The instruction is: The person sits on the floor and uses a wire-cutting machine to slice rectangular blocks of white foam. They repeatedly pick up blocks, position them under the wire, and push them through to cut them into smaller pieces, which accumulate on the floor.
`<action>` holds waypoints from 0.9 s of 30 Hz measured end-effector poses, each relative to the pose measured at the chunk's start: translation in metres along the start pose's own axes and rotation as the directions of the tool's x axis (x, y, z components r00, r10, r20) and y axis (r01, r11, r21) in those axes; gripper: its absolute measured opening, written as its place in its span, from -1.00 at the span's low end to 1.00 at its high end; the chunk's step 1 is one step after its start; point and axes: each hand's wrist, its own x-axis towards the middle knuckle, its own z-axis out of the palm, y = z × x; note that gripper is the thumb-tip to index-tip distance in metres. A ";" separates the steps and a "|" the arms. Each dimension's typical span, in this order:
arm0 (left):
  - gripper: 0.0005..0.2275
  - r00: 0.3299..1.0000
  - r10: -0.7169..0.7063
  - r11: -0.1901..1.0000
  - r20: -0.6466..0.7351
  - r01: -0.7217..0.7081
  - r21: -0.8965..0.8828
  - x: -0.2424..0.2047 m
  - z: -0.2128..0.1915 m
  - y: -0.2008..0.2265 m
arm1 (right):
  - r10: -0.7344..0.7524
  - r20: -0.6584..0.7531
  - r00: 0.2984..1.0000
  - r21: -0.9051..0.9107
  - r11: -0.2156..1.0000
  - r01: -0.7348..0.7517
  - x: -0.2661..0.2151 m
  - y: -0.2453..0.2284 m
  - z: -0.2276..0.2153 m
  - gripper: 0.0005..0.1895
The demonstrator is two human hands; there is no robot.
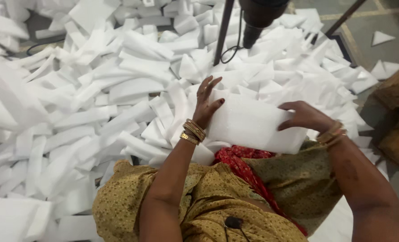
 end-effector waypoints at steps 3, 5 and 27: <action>-0.34 0.998 -0.057 0.995 0.039 0.059 -0.075 -0.003 0.013 -0.003 | -0.042 0.059 0.997 -0.039 0.998 0.045 0.005 -0.030 0.012 -0.12; -0.33 0.998 -0.039 0.998 0.048 0.042 -0.046 -0.002 0.019 -0.004 | -0.129 0.019 0.991 0.040 0.991 0.128 0.011 -0.052 0.018 -0.17; -0.51 0.985 -0.052 0.907 -0.167 -0.024 -0.420 0.096 0.031 -0.012 | -0.374 -0.338 0.864 0.115 0.895 0.432 0.083 -0.086 -0.030 -0.32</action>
